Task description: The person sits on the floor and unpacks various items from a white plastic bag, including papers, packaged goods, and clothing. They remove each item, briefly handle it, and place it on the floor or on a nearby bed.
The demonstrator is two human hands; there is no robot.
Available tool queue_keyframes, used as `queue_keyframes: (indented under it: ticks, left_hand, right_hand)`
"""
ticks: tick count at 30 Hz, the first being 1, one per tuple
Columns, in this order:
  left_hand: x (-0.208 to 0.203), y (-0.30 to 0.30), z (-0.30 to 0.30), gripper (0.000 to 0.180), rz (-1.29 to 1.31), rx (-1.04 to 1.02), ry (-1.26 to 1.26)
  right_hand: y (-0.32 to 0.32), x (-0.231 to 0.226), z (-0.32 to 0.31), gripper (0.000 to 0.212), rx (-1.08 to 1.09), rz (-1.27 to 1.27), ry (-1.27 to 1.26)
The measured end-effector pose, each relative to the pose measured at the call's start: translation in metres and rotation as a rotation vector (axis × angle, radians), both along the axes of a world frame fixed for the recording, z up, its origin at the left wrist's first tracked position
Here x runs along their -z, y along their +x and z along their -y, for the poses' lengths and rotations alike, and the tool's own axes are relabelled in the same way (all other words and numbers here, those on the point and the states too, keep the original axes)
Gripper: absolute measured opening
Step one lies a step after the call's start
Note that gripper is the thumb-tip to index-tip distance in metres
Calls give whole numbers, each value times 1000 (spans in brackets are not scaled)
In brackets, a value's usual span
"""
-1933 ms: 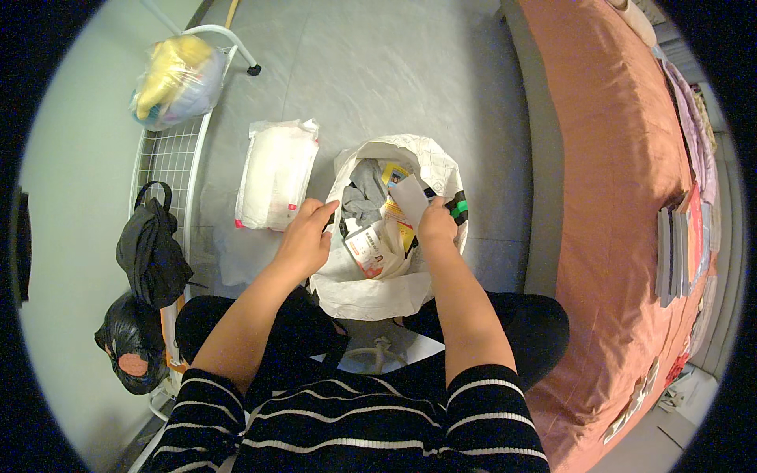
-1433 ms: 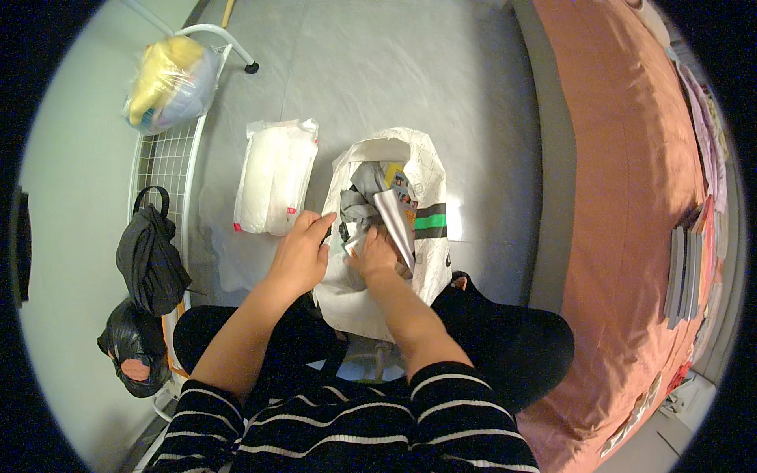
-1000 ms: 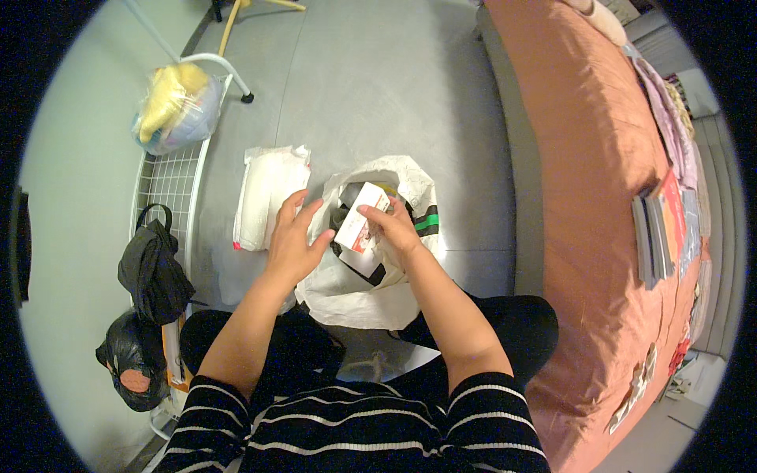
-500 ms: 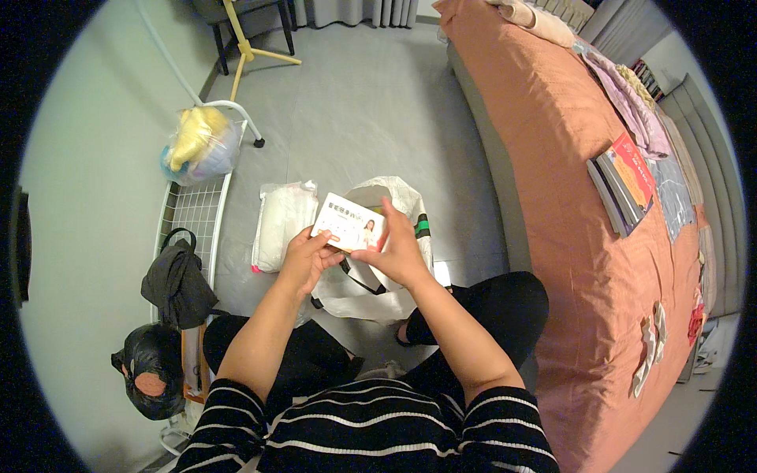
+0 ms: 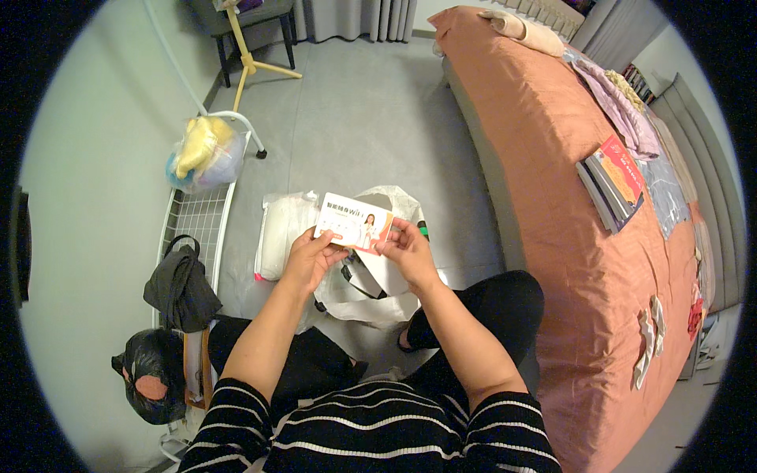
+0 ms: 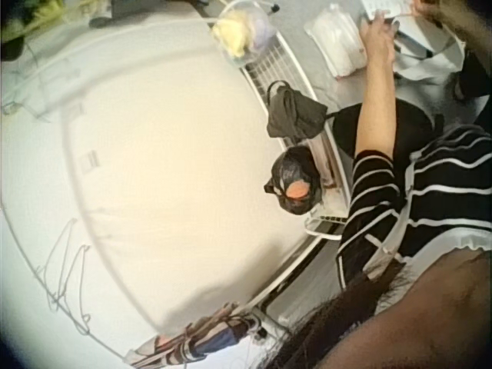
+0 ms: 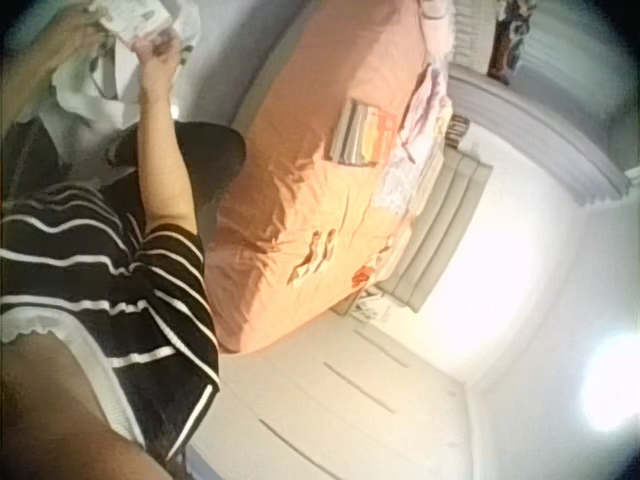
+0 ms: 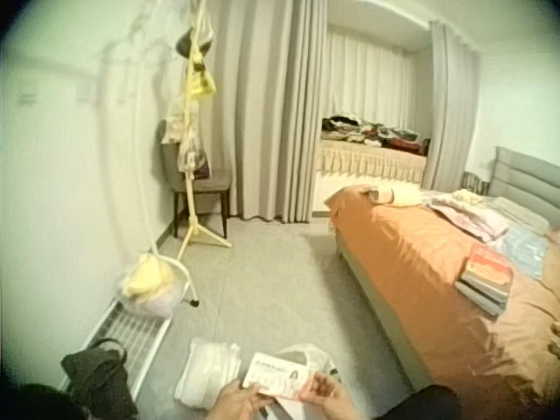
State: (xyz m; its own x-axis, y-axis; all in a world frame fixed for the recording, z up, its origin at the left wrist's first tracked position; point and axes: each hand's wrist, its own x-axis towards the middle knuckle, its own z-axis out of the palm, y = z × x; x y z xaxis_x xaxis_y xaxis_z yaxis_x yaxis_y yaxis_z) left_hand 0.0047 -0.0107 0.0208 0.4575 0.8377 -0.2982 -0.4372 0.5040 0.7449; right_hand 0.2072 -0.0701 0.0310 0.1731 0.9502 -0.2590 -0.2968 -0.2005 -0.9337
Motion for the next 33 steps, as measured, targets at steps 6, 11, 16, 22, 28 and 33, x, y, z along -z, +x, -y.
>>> queue_keyframes:
  ticks: [6,11,16,22,28,33]
  left_hand:
    - [32,2,-4,71,-536,-130,207]
    - [37,-12,-15,48,-693,1,179]
    - [50,-15,-13,27,-1203,139,668]
    - [51,6,-14,31,-1471,373,634]
    - [65,-4,-31,54,-1658,575,555]
    - [65,6,-28,55,-1489,554,662]
  right_hand:
    - [8,46,-24,68,175,479,-204]
    - [12,108,-28,53,-131,1460,-34]
    - [12,147,-30,30,-788,1950,-201]
    - [-32,215,-44,35,-985,1012,-310]
    - [4,266,-15,39,-973,1268,-579]
    - [72,263,-19,39,-380,1369,-614]
